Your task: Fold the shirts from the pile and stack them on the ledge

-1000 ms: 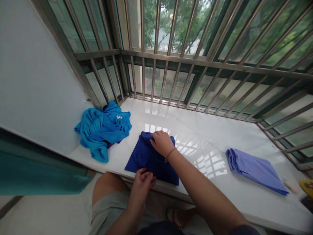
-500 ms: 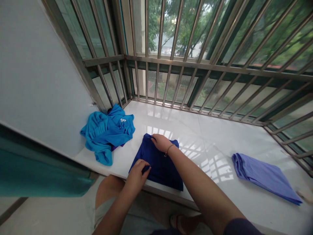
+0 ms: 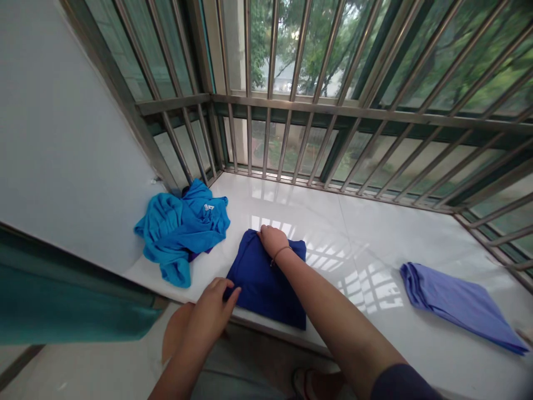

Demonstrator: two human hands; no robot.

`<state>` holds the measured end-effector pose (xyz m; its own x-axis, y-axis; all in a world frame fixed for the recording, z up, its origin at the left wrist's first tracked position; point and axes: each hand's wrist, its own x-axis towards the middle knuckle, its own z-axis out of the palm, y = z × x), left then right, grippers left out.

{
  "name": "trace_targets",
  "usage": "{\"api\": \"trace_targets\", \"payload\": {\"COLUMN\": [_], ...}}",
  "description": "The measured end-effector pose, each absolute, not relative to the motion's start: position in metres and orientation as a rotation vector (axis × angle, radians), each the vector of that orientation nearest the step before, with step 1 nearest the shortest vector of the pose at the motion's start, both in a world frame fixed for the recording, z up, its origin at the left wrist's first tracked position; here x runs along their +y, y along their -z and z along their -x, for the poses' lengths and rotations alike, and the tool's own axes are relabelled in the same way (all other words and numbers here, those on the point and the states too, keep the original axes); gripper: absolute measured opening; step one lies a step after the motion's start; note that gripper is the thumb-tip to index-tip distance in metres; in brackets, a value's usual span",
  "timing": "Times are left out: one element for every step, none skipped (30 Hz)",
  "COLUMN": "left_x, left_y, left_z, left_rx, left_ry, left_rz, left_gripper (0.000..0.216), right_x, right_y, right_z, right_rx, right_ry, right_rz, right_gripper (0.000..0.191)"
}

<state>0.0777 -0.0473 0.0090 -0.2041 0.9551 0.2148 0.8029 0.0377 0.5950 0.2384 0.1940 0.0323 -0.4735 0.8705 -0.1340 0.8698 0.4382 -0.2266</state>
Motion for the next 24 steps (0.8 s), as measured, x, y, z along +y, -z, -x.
{"api": "trace_targets", "payload": {"left_x": [-0.038, -0.027, -0.014, 0.000, 0.016, 0.032, 0.048, 0.062, 0.074, 0.084, 0.092, 0.096, 0.099, 0.099, 0.099, 0.098, 0.098, 0.097, 0.097, 0.097, 0.098, 0.098, 0.099, 0.099], "left_y": [-0.012, -0.016, -0.020, -0.023, -0.024, -0.024, -0.022, -0.018, -0.013, -0.007, 0.000, 0.006, 0.012, 0.017, 0.020, 0.022, 0.023, 0.023, 0.023, 0.022, 0.022, 0.021, 0.020, 0.020], "left_z": [-0.081, -0.086, -0.091, -0.098, -0.105, -0.113, -0.120, -0.125, -0.130, -0.132, -0.133, -0.132, -0.130, -0.128, -0.126, -0.124, -0.123, -0.123, -0.123, -0.124, -0.125, -0.126, -0.127, -0.127], "left_rx": [2.111, 2.135, 2.136, 2.111, 2.067, 2.020, 1.981, 1.963, 1.965, 1.979, 1.998, 2.011, 2.014, 2.014, 2.015, 2.020, 2.026, 2.032, 2.039, 2.043, 2.046, 2.050, 2.053, 2.060], "left_ry": [-0.921, -0.933, -0.944, -0.951, -0.948, -0.933, -0.900, -0.854, -0.800, -0.742, -0.690, -0.645, -0.612, -0.591, -0.579, -0.573, -0.567, -0.560, -0.554, -0.549, -0.545, -0.543, -0.538, -0.528], "left_rz": [-1.836, -1.879, -1.934, -1.997, -2.063, -2.120, -2.162, -2.181, -2.177, -2.162, -2.141, -2.125, -2.120, -2.122, -2.125, -2.125, -2.123, -2.118, -2.111, -2.105, -2.100, -2.097, -2.094, -2.089], "left_gripper": [0.018, 0.020, 0.021, 0.023, 0.026, 0.030, 0.034, 0.037, 0.041, 0.045, 0.048, 0.050, 0.052, 0.053, 0.054, 0.055, 0.056, 0.056, 0.057, 0.057, 0.057, 0.058, 0.059, 0.059], "right_x": [0.195, 0.195, 0.196, 0.196, 0.195, 0.194, 0.193, 0.192, 0.190, 0.189, 0.189, 0.189, 0.190, 0.191, 0.192, 0.194, 0.195, 0.196, 0.197, 0.196, 0.196, 0.195, 0.194, 0.193], "right_y": [-0.032, -0.033, -0.033, -0.034, -0.035, -0.037, -0.038, -0.040, -0.042, -0.044, -0.046, -0.047, -0.048, -0.048, -0.048, -0.046, -0.044, -0.041, -0.038, -0.034, -0.030, -0.026, -0.023, -0.020], "right_z": [-0.240, -0.242, -0.242, -0.242, -0.241, -0.240, -0.240, -0.240, -0.242, -0.247, -0.254, -0.264, -0.277, -0.291, -0.306, -0.321, -0.335, -0.346, -0.354, -0.360, -0.363, -0.363, -0.362, -0.359], "right_rx": [-2.636, -2.612, -2.595, -2.586, -2.583, -2.586, -2.591, -2.594, -2.593, -2.588, -2.583, -2.579, -2.580, -2.585, -2.591, -2.591, -2.580, -2.559, -2.527, -2.490, -2.450, -2.410, -2.373, -2.338], "right_ry": [-0.405, -0.397, -0.392, -0.392, -0.395, -0.399, -0.404, -0.405, -0.403, -0.398, -0.396, -0.401, -0.416, -0.442, -0.475, -0.509, -0.537, -0.555, -0.563, -0.561, -0.551, -0.535, -0.516, -0.496], "right_rz": [1.644, 1.673, 1.695, 1.707, 1.712, 1.711, 1.707, 1.701, 1.698, 1.697, 1.696, 1.695, 1.690, 1.679, 1.664, 1.650, 1.641, 1.644, 1.659, 1.684, 1.716, 1.752, 1.787, 1.823], "right_gripper": [0.039, 0.041, 0.043, 0.044, 0.043, 0.042, 0.041, 0.039, 0.039, 0.039, 0.041, 0.043, 0.046, 0.048, 0.048, 0.048, 0.046, 0.045, 0.045, 0.046, 0.047, 0.048, 0.048, 0.047]}}
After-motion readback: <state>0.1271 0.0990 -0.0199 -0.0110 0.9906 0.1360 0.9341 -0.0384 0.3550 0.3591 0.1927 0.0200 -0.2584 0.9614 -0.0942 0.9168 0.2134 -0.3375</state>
